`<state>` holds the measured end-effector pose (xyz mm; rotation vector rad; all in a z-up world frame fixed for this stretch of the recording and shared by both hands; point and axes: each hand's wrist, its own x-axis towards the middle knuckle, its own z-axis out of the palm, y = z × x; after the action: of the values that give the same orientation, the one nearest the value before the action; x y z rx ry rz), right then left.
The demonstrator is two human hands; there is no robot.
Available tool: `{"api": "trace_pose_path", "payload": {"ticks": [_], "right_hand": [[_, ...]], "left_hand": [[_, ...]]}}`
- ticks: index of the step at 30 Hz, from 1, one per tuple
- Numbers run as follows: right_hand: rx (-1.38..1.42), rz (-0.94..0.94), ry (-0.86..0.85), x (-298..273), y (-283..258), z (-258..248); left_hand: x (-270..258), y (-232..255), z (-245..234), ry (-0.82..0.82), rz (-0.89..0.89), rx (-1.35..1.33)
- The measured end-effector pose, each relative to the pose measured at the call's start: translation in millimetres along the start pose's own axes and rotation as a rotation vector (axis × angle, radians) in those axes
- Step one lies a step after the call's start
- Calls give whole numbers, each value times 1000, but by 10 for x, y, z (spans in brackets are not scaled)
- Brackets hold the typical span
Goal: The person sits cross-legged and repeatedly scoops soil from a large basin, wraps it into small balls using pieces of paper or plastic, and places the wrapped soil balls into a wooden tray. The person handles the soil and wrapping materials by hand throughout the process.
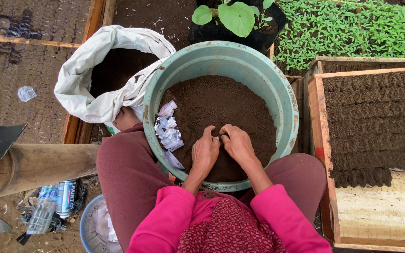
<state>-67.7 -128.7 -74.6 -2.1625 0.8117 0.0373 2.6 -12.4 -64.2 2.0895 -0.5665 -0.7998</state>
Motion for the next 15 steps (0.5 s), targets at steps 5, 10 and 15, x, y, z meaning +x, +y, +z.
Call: {"api": "trace_pose_path", "payload": {"ticks": [5, 10, 15], "right_hand": [[332, 63, 73, -43, -192, -193], [554, 75, 78, -21, -261, -263], [65, -47, -37, 9, -120, -32]], "left_hand": [[-143, 217, -189, -2, -58, -449], [255, -380, 211, 30, -269, -1436], [382, -502, 240, 41, -239, -1690]]}}
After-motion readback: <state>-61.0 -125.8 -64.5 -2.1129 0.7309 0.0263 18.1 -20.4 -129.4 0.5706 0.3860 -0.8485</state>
